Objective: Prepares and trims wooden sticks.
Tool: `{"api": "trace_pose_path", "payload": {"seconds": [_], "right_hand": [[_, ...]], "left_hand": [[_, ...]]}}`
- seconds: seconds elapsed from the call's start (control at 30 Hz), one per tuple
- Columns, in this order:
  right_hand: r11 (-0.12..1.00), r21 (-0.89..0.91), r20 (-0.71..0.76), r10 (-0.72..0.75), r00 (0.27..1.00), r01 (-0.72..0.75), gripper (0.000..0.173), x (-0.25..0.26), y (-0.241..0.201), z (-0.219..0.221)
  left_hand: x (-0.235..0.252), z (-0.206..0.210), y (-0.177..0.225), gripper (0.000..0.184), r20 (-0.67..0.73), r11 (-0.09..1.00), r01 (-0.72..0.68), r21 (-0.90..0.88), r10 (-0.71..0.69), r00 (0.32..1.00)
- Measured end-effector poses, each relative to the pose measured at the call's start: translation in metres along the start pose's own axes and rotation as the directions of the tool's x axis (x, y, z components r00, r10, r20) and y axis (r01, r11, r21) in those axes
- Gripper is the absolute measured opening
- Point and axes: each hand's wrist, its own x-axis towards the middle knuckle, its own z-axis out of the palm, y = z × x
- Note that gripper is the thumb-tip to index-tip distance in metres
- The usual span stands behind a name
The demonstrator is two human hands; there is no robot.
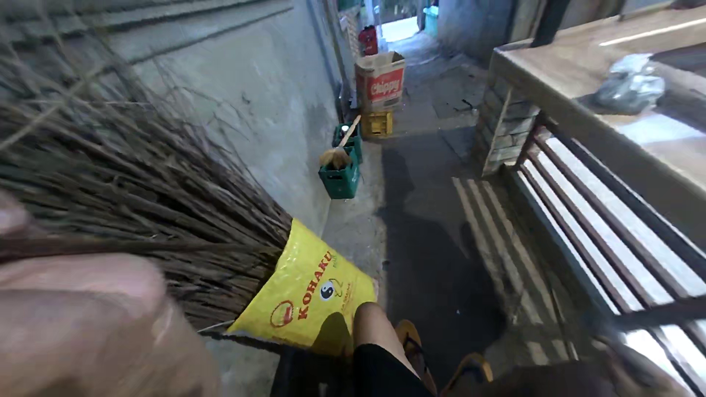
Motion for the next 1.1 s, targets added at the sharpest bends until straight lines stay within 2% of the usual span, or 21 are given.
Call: {"api": "trace_pose_path", "payload": {"seconds": [0.03,0.07,0.13,0.17,0.2,0.23,0.27,0.3,0.33,0.37,0.4,0.47,0.53,0.63,0.73,0.8,0.87,0.9,0.97,1.03,1.1], "right_hand": [[0.998,0.054,0.016,-0.015,1.000,0.014,0.034,0.011,-0.030,0.015],[0.991,0.094,-0.006,-0.100,0.995,0.100,0.032,0.017,-0.052,0.032],[0.946,0.155,-0.089,-0.274,0.958,0.285,0.034,0.026,-0.080,0.064],[0.917,0.194,-0.124,-0.329,0.936,0.349,0.034,0.029,-0.094,0.079],[0.887,0.234,-0.152,-0.371,0.916,0.398,0.034,0.032,-0.109,0.092],[0.862,0.269,-0.159,-0.401,0.902,0.430,0.034,0.033,-0.123,0.102],[0.845,0.297,-0.150,-0.418,0.896,0.444,0.034,0.033,-0.137,0.111],[0.837,0.323,-0.127,-0.424,0.897,0.442,0.037,0.033,-0.149,0.117],[0.836,0.347,-0.088,-0.423,0.902,0.426,0.044,0.032,-0.159,0.122],[0.837,0.370,-0.043,-0.417,0.908,0.402,0.051,0.031,-0.168,0.125],[0.837,0.388,0.001,-0.418,0.908,0.385,0.057,0.031,-0.173,0.127],[0.828,0.404,0.031,-0.437,0.899,0.389,0.060,0.030,-0.174,0.136],[0.851,0.395,0.114,-0.419,0.901,0.346,0.055,0.026,-0.169,0.138],[0.880,0.365,0.240,-0.403,0.883,0.303,0.032,0.020,-0.155,0.137],[0.838,0.394,0.134,-0.460,0.878,0.379,0.020,0.009,-0.135,0.145],[0.833,0.439,0.109,-0.420,0.901,0.336,0.017,0.006,-0.131,0.141],[0.846,0.479,0.100,-0.320,0.942,0.236,0.018,0.009,-0.133,0.132],[0.841,0.503,0.086,-0.279,0.957,0.200,0.018,0.012,-0.134,0.128],[0.794,0.584,0.072,-0.257,0.964,0.169,0.018,0.021,-0.136,0.120],[0.724,0.670,0.070,-0.279,0.958,0.162,0.016,0.028,-0.138,0.115],[0.661,0.743,0.081,-0.253,0.964,0.111,0.012,0.034,-0.145,0.110]], "left_hand": [[0.000,0.005,0.002,0.015,0.017,1.000,0.007,0.023,-0.008,1.000],[0.001,-0.001,0.000,0.016,0.068,0.991,0.054,0.125,-0.063,0.996],[0.016,-0.055,-0.026,0.016,0.269,0.904,0.099,0.415,-0.227,0.936],[0.024,-0.078,-0.040,0.023,0.380,0.829,0.022,0.560,-0.280,0.881],[0.029,-0.092,-0.051,0.028,0.498,0.820,-0.076,0.568,-0.269,0.824],[0.022,-0.077,-0.050,0.023,0.486,0.867,-0.061,0.495,-0.218,0.846],[0.010,-0.040,-0.039,0.013,0.426,0.952,0.012,0.306,-0.149,0.892],[-0.008,0.011,-0.017,0.013,0.301,0.990,0.121,0.076,-0.138,0.944],[-0.025,0.071,0.012,0.023,0.127,0.976,0.199,-0.091,-0.187,0.974],[-0.036,0.111,0.032,0.029,0.115,0.949,0.241,-0.204,-0.222,0.968],[-0.044,0.129,0.039,0.029,0.211,0.928,0.259,-0.267,-0.206,0.956],[-0.055,0.153,0.042,0.031,0.329,0.926,0.277,-0.256,-0.186,0.926],[-0.071,0.168,0.039,0.028,0.372,0.898,0.336,-0.283,-0.221,0.902],[-0.094,0.187,0.035,0.023,0.407,0.827,0.471,-0.307,-0.333,0.851],[-0.108,0.199,0.030,0.022,0.436,0.803,0.528,-0.277,-0.384,0.814],[-0.116,0.200,0.017,0.031,0.518,0.834,0.499,-0.234,-0.327,0.790],[-0.131,0.194,-0.001,0.063,0.647,0.866,0.472,-0.166,-0.265,0.715],[-0.147,0.187,-0.012,0.073,0.678,0.867,0.482,-0.127,-0.279,0.680],[-0.196,0.161,-0.038,0.073,0.746,0.868,0.496,-0.016,-0.320,0.584],[-0.257,0.125,-0.055,0.068,0.806,0.820,0.558,0.126,-0.413,0.424],[-0.312,0.088,-0.062,0.064,0.837,0.720,0.651,0.239,-0.493,0.237]]}}
